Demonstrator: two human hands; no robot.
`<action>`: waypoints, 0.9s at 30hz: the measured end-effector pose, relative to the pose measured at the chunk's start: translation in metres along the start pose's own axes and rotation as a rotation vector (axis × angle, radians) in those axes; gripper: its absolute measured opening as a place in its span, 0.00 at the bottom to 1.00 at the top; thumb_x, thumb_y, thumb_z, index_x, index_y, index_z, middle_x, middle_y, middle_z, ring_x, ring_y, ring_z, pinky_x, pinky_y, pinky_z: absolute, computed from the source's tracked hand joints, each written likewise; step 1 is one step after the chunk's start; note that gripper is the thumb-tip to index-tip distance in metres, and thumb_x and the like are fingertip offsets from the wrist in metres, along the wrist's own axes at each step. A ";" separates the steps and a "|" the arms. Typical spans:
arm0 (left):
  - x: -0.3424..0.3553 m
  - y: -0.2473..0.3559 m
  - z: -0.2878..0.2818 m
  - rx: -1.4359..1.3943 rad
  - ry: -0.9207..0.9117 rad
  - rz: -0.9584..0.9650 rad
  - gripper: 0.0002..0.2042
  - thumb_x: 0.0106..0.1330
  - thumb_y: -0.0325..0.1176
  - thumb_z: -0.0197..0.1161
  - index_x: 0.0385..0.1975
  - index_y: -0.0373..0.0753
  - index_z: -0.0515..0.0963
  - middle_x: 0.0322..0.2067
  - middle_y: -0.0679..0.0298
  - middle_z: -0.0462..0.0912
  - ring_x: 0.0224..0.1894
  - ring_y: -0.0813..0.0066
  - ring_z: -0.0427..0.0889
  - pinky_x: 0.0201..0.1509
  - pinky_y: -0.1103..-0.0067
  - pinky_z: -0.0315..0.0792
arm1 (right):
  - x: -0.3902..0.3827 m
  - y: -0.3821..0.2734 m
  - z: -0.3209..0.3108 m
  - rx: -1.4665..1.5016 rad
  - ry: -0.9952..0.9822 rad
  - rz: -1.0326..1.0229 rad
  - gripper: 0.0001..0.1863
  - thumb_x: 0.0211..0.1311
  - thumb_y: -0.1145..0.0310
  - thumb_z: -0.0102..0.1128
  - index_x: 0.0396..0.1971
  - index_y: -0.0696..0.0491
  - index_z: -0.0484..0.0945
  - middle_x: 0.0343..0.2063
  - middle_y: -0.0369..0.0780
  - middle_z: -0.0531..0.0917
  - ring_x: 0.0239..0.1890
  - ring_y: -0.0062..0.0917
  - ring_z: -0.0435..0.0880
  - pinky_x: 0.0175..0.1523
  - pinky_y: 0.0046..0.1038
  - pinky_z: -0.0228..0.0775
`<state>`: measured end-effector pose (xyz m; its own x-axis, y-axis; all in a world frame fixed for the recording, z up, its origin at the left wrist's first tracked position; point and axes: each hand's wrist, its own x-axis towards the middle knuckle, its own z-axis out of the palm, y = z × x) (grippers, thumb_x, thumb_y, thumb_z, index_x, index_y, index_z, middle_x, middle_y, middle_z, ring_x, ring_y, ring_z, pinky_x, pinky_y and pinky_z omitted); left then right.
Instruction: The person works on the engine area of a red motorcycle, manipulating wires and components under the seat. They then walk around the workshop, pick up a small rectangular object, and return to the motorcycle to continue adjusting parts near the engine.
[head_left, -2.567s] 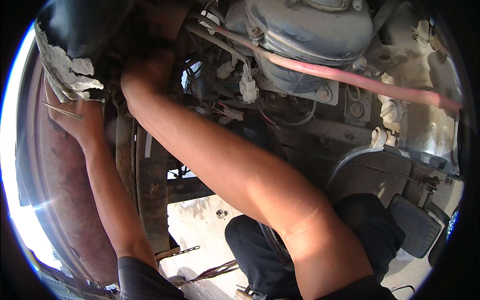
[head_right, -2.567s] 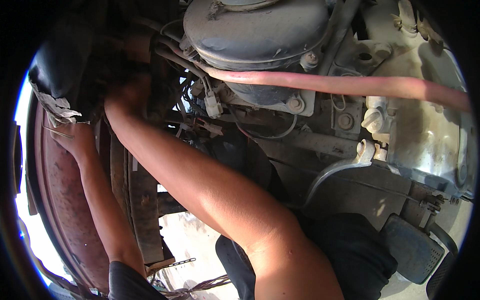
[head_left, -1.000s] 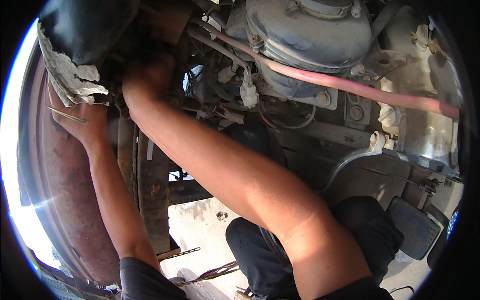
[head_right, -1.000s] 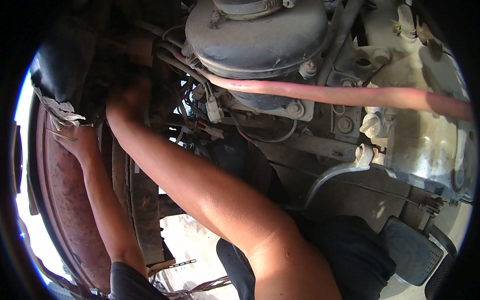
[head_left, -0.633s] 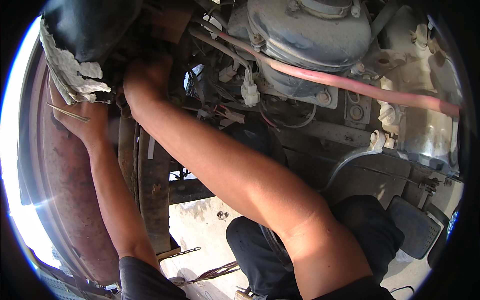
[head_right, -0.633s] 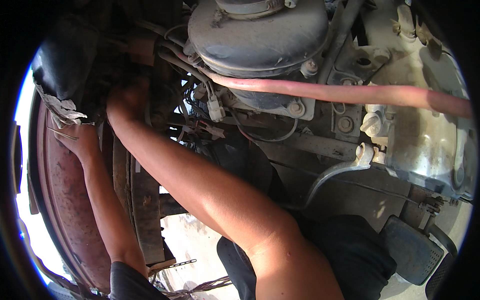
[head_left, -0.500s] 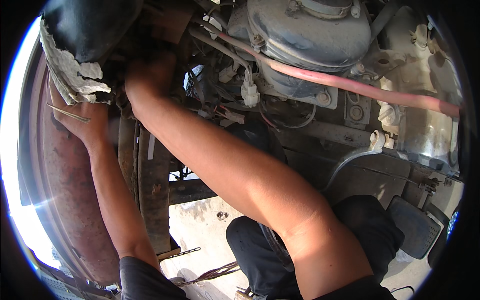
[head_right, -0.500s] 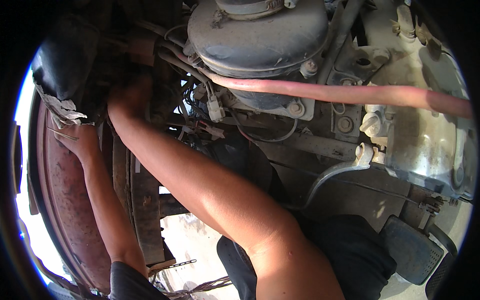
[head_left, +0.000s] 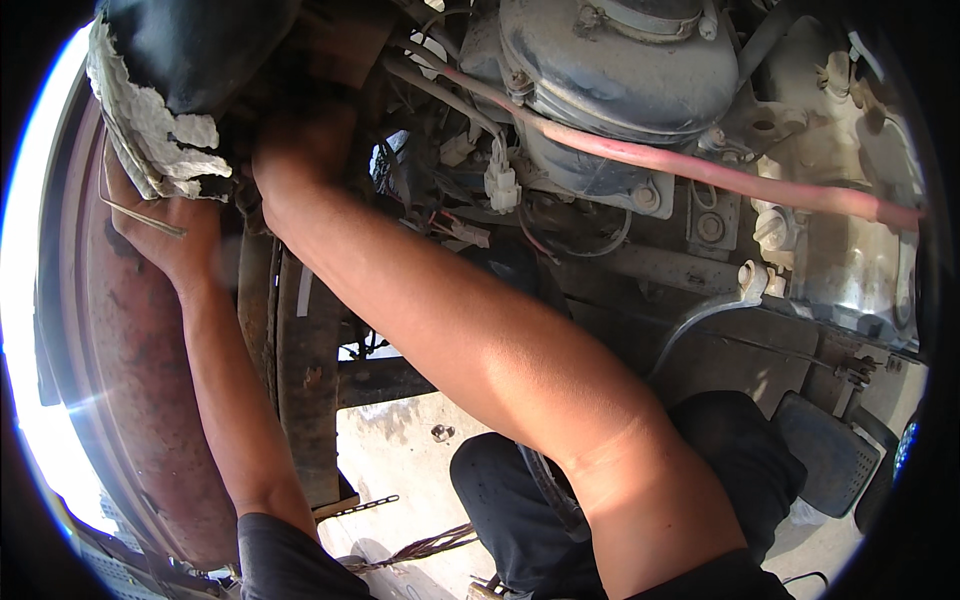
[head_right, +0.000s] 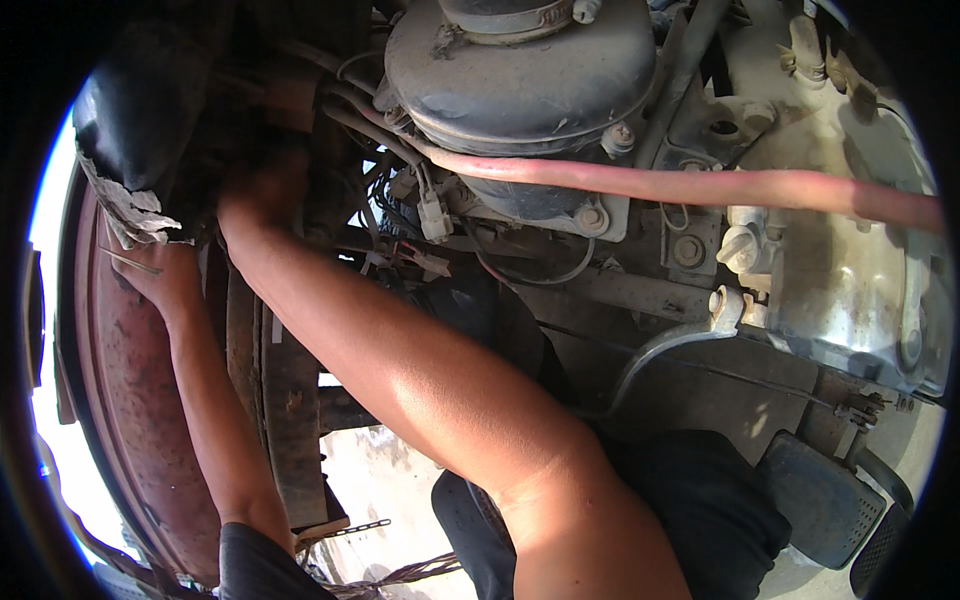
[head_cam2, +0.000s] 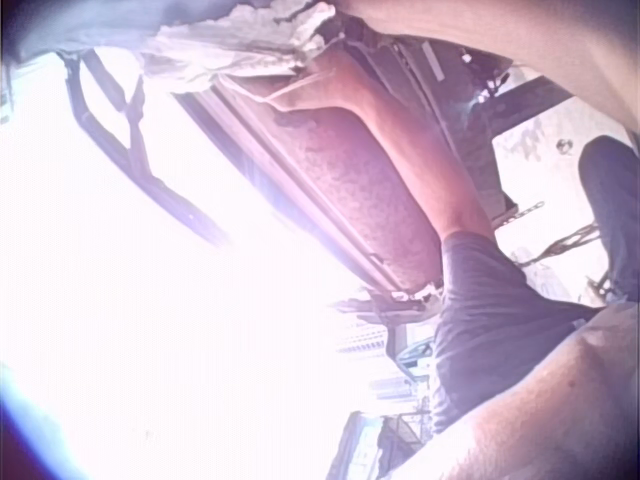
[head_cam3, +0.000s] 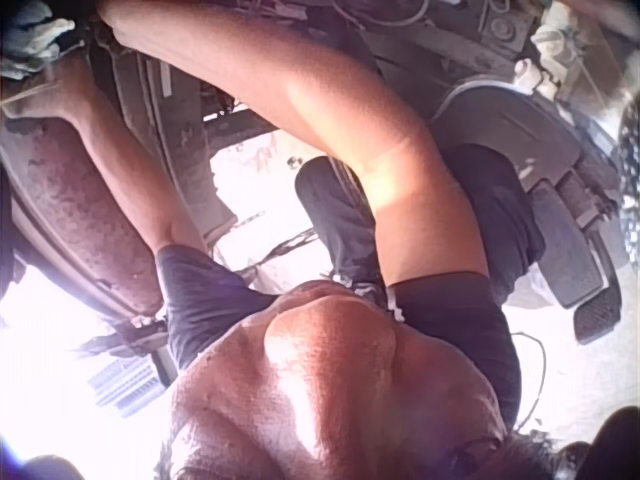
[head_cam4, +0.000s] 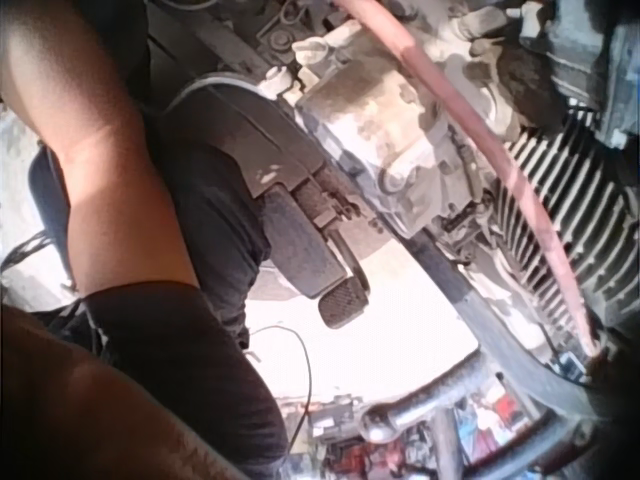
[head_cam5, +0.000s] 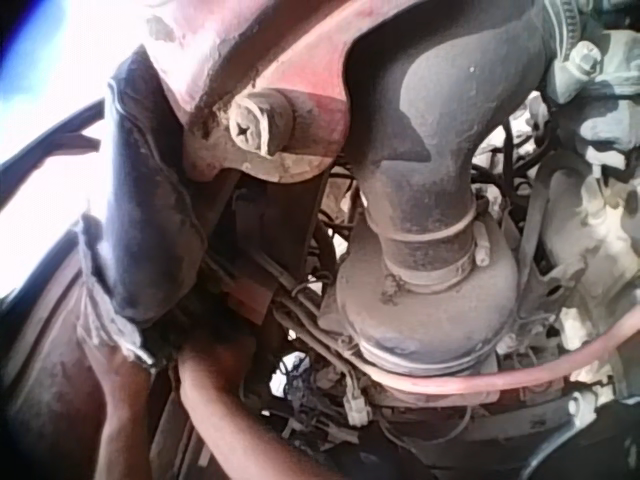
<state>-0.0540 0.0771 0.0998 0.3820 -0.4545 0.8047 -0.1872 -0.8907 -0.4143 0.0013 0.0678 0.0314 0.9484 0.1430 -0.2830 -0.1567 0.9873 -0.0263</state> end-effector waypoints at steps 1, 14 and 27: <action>0.000 0.002 0.000 -0.052 0.005 -0.038 0.25 0.52 0.28 0.65 0.52 0.29 0.72 0.41 0.53 0.82 0.42 0.63 0.81 0.49 0.73 0.72 | -0.009 -0.019 -0.002 0.089 -0.036 0.099 0.06 0.55 0.82 0.45 0.26 0.60 0.72 0.22 0.37 0.77 0.19 0.20 0.73 0.19 0.25 0.65; 0.000 -0.002 0.001 0.044 0.004 0.021 0.26 0.55 0.28 0.67 0.56 0.32 0.71 0.49 0.53 0.78 0.51 0.66 0.78 0.55 0.75 0.69 | -0.021 -0.042 -0.005 0.064 -0.015 0.259 0.08 0.56 0.79 0.49 0.36 0.61 0.72 0.33 0.39 0.77 0.33 0.22 0.73 0.36 0.29 0.68; 0.002 -0.005 0.009 -0.173 0.068 0.033 0.28 0.53 0.30 0.67 0.56 0.31 0.71 0.52 0.51 0.78 0.54 0.65 0.77 0.57 0.74 0.69 | 0.002 -0.013 -0.005 0.188 -0.077 0.295 0.18 0.64 0.71 0.49 0.53 0.56 0.69 0.50 0.41 0.76 0.50 0.25 0.74 0.52 0.29 0.67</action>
<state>-0.0444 0.0807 0.0999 0.3118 -0.4780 0.8212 -0.3542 -0.8604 -0.3664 0.0035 0.0552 0.0266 0.8890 0.4216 -0.1785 -0.3803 0.8971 0.2249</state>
